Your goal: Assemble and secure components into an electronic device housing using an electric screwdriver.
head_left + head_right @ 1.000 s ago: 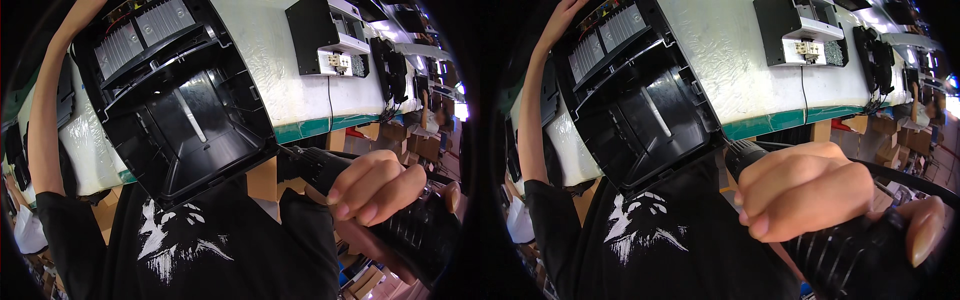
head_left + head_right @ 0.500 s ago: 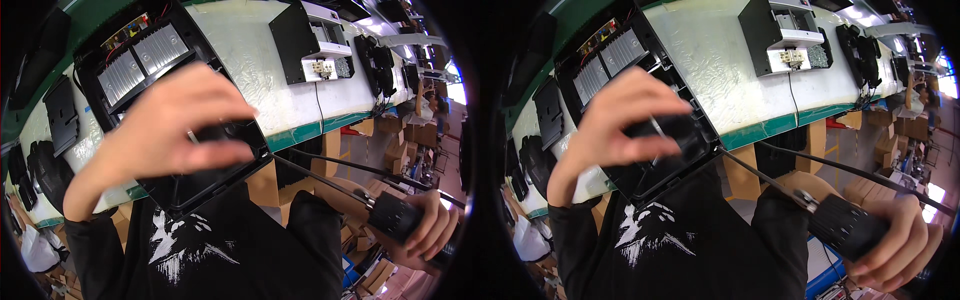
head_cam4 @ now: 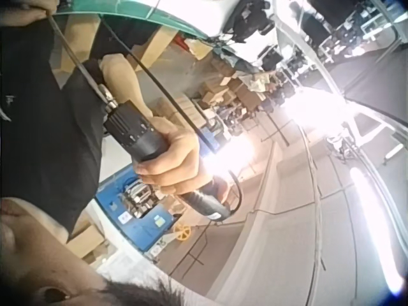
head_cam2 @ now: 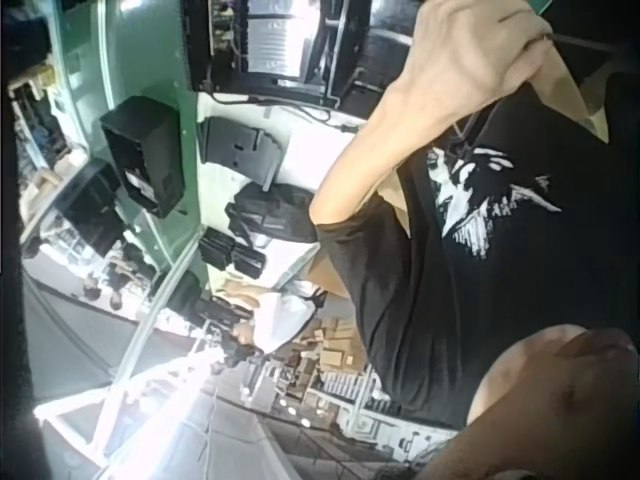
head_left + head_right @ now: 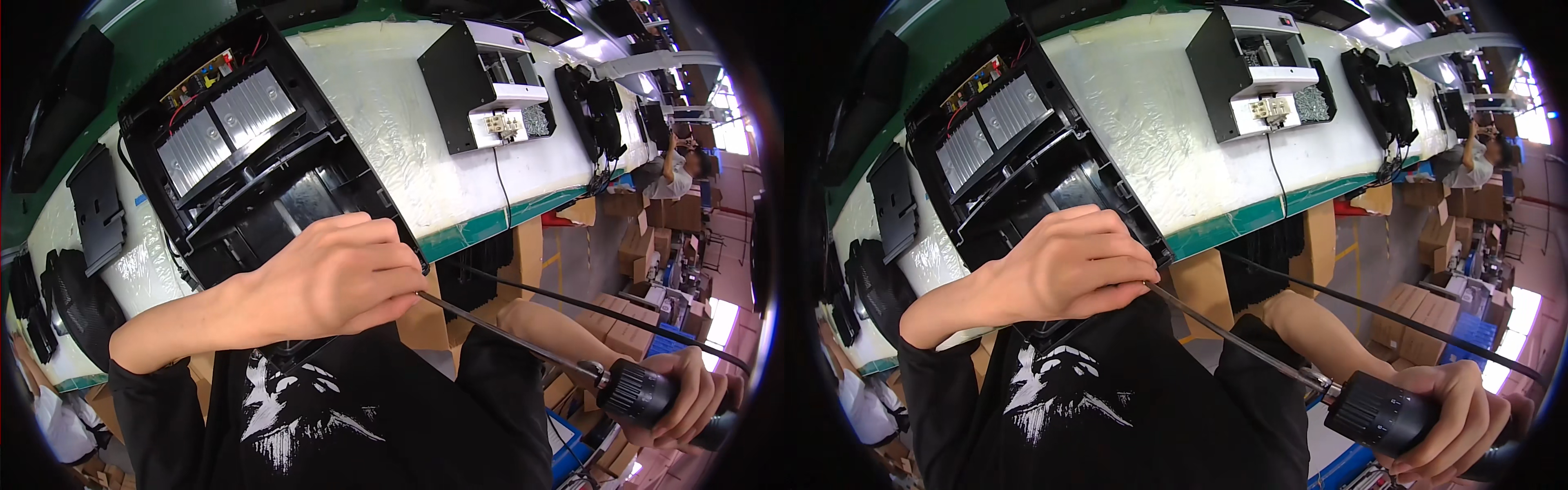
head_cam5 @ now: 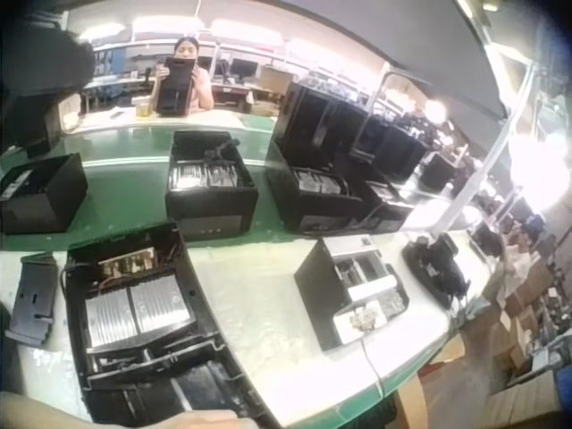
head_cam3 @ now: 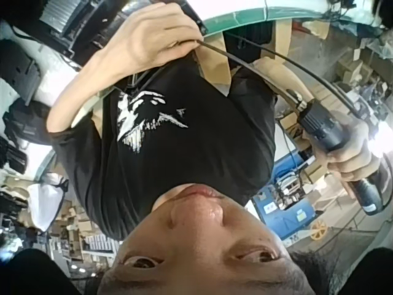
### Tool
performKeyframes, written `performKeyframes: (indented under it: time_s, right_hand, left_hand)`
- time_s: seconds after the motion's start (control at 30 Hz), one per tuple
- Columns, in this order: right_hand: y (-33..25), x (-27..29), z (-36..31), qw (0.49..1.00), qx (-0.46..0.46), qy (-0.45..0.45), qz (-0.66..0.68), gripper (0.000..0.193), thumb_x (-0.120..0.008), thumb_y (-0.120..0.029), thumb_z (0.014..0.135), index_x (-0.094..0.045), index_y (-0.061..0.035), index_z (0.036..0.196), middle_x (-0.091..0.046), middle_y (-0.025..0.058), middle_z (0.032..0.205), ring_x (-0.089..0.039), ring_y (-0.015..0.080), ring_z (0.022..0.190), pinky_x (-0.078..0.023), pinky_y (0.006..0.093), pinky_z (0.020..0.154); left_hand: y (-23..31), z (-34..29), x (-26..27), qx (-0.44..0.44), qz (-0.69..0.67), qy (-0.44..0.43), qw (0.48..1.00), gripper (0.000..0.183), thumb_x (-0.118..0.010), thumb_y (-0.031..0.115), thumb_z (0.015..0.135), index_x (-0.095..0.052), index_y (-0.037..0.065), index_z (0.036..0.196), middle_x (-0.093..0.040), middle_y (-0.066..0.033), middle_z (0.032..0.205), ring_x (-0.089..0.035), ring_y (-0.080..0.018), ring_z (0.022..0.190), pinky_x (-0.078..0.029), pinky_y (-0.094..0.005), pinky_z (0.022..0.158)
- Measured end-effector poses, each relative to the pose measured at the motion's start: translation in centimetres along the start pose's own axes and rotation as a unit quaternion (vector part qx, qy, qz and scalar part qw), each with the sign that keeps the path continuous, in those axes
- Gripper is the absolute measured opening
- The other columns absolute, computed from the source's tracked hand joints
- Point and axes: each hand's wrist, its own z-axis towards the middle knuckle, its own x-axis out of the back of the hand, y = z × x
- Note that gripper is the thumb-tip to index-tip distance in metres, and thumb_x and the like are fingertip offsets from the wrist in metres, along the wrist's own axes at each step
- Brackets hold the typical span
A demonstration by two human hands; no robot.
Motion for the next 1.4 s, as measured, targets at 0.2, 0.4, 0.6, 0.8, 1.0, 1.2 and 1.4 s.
performKeyframes:
  time_s: [0.2,0.4,0.6,0.8,1.0,1.2,1.4]
  right_hand:
    - [1.3,0.2,-0.4,0.989,0.009,-0.040,0.145,0.037,-0.039,-0.035,0.092,-0.053,-0.0033,0.105,-0.059,-0.0003,0.090,-0.059,0.0060,0.088,-0.038,0.0238,0.098]
    - [3.4,0.0,-0.3,0.977,-0.023,-0.065,0.203,0.034,-0.041,-0.034,0.092,-0.053,-0.0035,0.102,-0.059,-0.0010,0.084,-0.059,0.0061,0.081,-0.042,0.0202,0.088]
    - [4.1,-0.4,-0.8,0.975,-0.126,-0.094,0.156,0.028,-0.052,-0.032,0.088,-0.049,-0.0041,0.091,-0.054,-0.0017,0.074,-0.054,0.0041,0.067,-0.041,0.0146,0.070]
    - [6.5,-1.5,-1.3,0.960,-0.229,-0.117,0.109,0.031,-0.062,-0.030,0.084,-0.045,-0.0047,0.080,-0.049,-0.0023,0.065,-0.049,0.0021,0.052,-0.041,0.0090,0.051]
    - [15.7,-5.5,-4.0,0.895,-0.361,-0.253,-0.071,0.043,-0.069,-0.040,0.078,-0.046,-0.0035,0.076,-0.048,0.0003,0.059,-0.053,0.0091,0.047,-0.048,0.0161,0.043]
    - [16.1,-5.0,-3.7,0.852,-0.463,-0.235,-0.064,0.027,-0.067,-0.023,0.078,-0.053,-0.0006,0.076,-0.054,0.0065,0.068,-0.057,0.0176,0.059,-0.051,0.0259,0.055]
    - [16.6,-4.7,-4.4,0.789,-0.572,-0.219,-0.035,0.008,-0.065,-0.002,0.079,-0.060,0.0030,0.076,-0.062,0.0140,0.079,-0.063,0.0280,0.073,-0.054,0.0377,0.070]
  left_hand:
    - [0.3,0.1,0.4,-0.003,0.008,-0.021,1.000,0.016,-0.071,0.010,0.072,-0.064,0.005,0.085,-0.063,-0.0021,0.084,-0.056,-0.0174,0.069,-0.041,-0.0272,0.056]
    - [-0.3,0.3,-0.2,-0.108,0.078,-0.018,0.991,0.019,-0.068,0.011,0.076,-0.064,0.003,0.093,-0.063,-0.0037,0.093,-0.058,-0.0177,0.076,-0.045,-0.0273,0.061]
    - [-1.8,0.2,5.1,0.016,0.130,0.003,0.991,0.019,-0.062,0.008,0.081,-0.064,0.001,0.099,-0.064,-0.0090,0.096,-0.061,-0.0240,0.085,-0.047,-0.0327,0.074]
    - [-5.7,-3.5,10.9,0.178,0.249,0.193,0.932,0.020,-0.055,0.014,0.088,-0.065,0.006,0.104,-0.064,-0.0086,0.097,-0.061,-0.0186,0.087,-0.046,-0.0262,0.077]
    - [-12.3,-10.1,17.6,0.309,0.427,0.260,0.809,0.034,-0.044,0.030,0.094,-0.059,0.011,0.118,-0.059,-0.0089,0.119,-0.053,-0.0188,0.112,-0.037,-0.0286,0.095]
    - [-14.7,-12.3,19.1,0.433,0.207,0.275,0.833,0.046,-0.038,0.035,0.096,-0.054,0.002,0.123,-0.055,-0.0117,0.125,-0.047,-0.0194,0.121,-0.029,-0.0278,0.103]
    - [-15.1,-12.8,18.9,0.449,0.262,0.325,0.790,0.046,-0.039,0.035,0.095,-0.055,0.001,0.121,-0.056,-0.0124,0.123,-0.049,-0.0210,0.118,-0.032,-0.0272,0.100]
